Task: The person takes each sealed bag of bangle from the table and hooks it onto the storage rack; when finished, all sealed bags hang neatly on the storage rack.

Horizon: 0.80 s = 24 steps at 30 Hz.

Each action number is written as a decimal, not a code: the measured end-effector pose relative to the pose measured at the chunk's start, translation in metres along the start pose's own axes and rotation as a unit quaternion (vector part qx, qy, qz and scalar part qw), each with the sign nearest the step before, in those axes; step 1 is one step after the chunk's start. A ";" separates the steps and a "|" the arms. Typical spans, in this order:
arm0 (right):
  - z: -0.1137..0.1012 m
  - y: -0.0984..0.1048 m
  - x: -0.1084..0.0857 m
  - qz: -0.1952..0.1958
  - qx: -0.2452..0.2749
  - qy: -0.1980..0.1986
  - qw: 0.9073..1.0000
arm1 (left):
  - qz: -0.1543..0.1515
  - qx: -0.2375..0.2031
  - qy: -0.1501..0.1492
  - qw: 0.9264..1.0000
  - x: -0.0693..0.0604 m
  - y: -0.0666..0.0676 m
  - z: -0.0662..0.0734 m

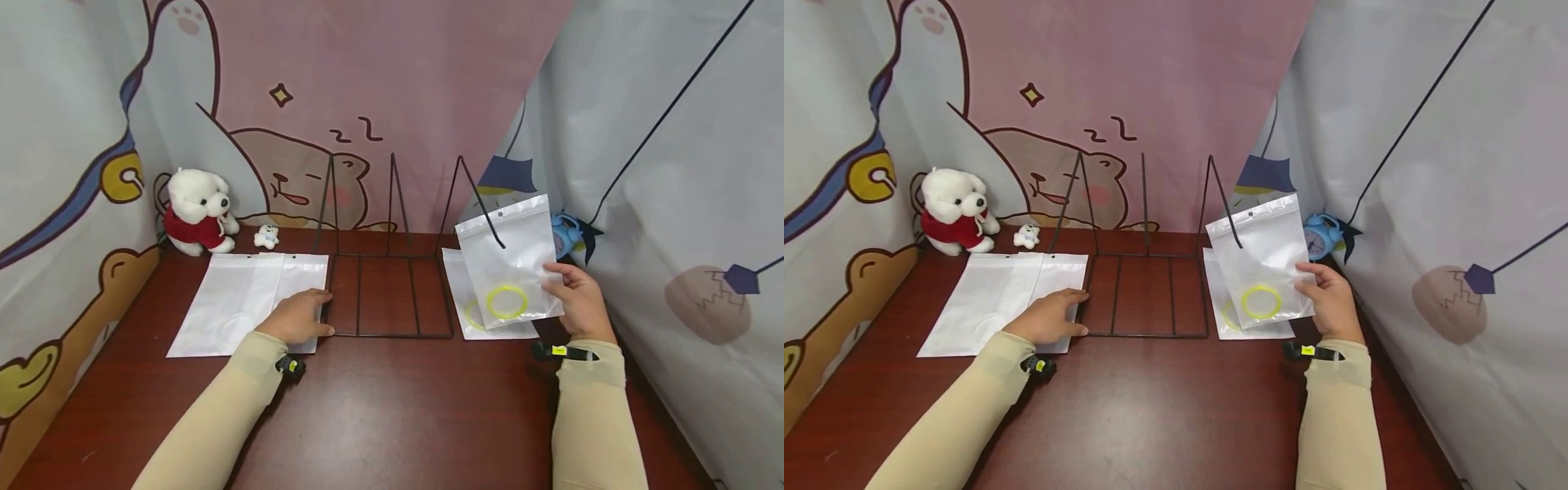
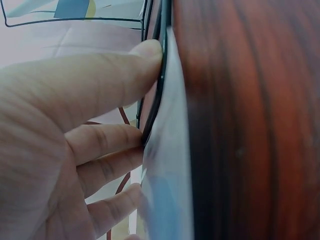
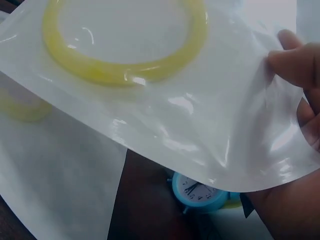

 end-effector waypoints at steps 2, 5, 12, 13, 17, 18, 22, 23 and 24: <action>-0.003 -0.004 0.001 -0.012 0.018 0.013 1.000 | 0.001 -0.001 0.002 1.000 0.000 0.001 -0.002; -0.005 -0.010 0.002 -0.026 0.042 0.024 0.998 | 0.003 -0.002 0.005 1.000 -0.001 0.002 -0.005; -0.010 -0.015 -0.001 -0.050 0.068 0.049 0.995 | 0.003 -0.010 0.008 1.000 -0.002 0.001 -0.005; -0.011 -0.015 -0.001 -0.056 0.074 0.053 0.994 | 0.004 -0.011 0.008 1.000 -0.002 0.001 -0.004; -0.016 -0.017 -0.004 -0.080 0.098 0.068 0.990 | 0.003 -0.006 0.007 1.000 -0.002 0.000 -0.002; -0.017 -0.017 -0.005 -0.086 0.104 0.071 0.988 | 0.002 -0.006 0.007 1.000 -0.001 0.000 -0.002; -0.020 -0.017 -0.007 -0.105 0.122 0.081 0.984 | 0.000 -0.004 0.008 1.000 -0.001 -0.002 -0.001; -0.020 -0.017 -0.008 -0.109 0.126 0.083 0.983 | -0.001 -0.005 0.008 1.000 0.000 -0.002 -0.001; -0.021 -0.016 -0.008 -0.113 0.130 0.084 0.981 | -0.001 -0.005 0.008 1.000 0.000 -0.002 -0.001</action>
Point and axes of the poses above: each hand's wrist, its own x-axis towards the middle knuckle, its own y-axis out of the back of the hand, z = x × y, the point moved 4 cm from there along x, towards the middle knuckle, and after that the axes turned 5 degrees about -x, right-handed, at the moved point
